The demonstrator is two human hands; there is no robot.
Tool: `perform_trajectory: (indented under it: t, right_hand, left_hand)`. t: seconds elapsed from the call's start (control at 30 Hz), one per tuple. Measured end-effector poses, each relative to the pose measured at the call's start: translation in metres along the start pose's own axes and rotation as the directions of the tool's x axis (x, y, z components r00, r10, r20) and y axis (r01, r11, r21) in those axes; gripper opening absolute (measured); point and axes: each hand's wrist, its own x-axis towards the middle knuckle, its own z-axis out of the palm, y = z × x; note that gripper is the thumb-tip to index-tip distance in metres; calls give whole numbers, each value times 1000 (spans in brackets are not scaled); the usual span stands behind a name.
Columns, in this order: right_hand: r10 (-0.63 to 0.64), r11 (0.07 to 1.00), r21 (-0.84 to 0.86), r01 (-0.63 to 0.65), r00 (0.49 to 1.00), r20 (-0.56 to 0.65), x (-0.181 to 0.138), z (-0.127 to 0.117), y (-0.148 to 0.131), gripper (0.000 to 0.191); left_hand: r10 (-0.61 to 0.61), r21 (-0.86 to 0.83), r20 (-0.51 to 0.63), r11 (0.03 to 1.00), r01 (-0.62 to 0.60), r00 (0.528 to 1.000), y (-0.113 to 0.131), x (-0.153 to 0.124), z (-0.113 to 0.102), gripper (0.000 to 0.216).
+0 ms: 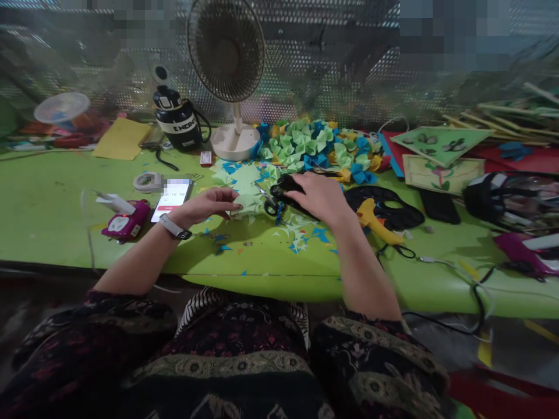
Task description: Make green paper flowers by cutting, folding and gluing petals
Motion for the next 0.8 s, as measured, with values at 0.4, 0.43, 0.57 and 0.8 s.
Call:
perform_trajectory:
  t: [0.4,0.43,0.57,0.8]
  right_hand:
    - [129,920,386,-70,983,-130,13,30,-14,37]
    - [110,865,497,-70,993,-52,11,29,-24,37]
    - [48,698,707,-114,992,114,4,34,-47,37]
    - [57,583,791,-184,981,186,6,44,-49,40]
  left_hand:
    - [26,-57,38,998,-24,999,-7,3,6,22]
    - [36,-39,33,999,-35,999,-7,4,6,21]
    - [44,11,0,999,-44,999,-6,3,8,19]
    - [62,-31,-4,998,-62,998,-4,1,10,17]
